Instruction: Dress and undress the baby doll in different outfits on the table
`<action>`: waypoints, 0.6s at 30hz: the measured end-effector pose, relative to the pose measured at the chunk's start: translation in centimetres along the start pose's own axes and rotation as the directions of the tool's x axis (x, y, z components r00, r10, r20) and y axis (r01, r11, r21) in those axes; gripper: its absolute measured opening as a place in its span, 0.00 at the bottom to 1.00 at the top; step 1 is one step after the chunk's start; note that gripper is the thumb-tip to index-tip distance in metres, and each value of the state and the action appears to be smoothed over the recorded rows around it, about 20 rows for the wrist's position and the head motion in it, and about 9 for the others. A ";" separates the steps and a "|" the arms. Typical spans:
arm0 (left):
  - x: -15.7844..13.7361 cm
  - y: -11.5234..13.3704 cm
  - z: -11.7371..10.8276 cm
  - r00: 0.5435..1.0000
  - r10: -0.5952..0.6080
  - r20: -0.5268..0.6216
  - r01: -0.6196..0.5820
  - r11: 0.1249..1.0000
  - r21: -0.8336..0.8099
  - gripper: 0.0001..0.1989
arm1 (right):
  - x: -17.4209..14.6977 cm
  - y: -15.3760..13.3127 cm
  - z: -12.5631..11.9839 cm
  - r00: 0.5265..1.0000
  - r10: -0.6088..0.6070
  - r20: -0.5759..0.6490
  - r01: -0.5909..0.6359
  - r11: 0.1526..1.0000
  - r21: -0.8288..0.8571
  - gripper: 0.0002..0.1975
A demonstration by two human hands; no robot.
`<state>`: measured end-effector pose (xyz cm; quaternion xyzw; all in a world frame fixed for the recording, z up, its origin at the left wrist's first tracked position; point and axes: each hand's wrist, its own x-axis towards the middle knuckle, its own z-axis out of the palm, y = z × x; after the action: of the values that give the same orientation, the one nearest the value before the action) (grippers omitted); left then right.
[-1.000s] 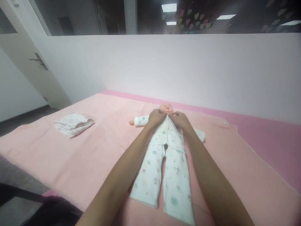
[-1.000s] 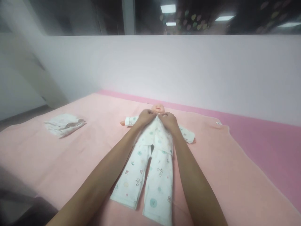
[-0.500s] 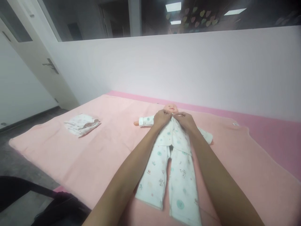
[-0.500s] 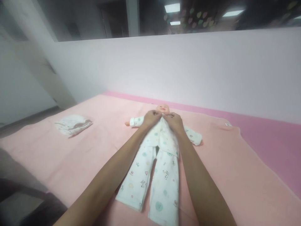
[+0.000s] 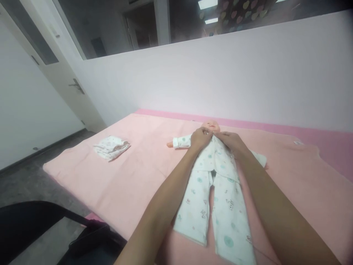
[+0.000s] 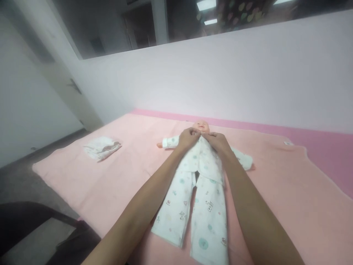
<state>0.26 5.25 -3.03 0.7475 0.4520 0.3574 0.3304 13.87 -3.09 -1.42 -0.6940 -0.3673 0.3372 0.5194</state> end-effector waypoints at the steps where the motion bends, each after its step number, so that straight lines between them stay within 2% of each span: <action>1: 0.0 -0.1 0.0 1.000 0.004 0.005 -0.004 1.000 0.001 0.13 | -0.1 0.0 0.0 1.000 0.004 0.001 -0.004 1.000 0.019 0.21; 7: 0.0 -0.2 0.2 1.000 0.006 -0.009 -0.006 1.000 0.007 0.13 | -0.4 -0.3 0.1 1.000 0.005 -0.030 -0.005 1.000 -0.019 0.19; 18: 0.0 0.6 -0.2 1.000 0.022 -0.011 -0.022 1.000 0.014 0.13 | 0.9 0.1 0.2 0.999 -0.013 -0.041 0.015 0.998 0.065 0.16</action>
<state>0.32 5.08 -2.45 0.7528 0.4480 0.3621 0.3186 14.18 -2.24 -1.69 -0.6808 -0.3502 0.3311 0.5515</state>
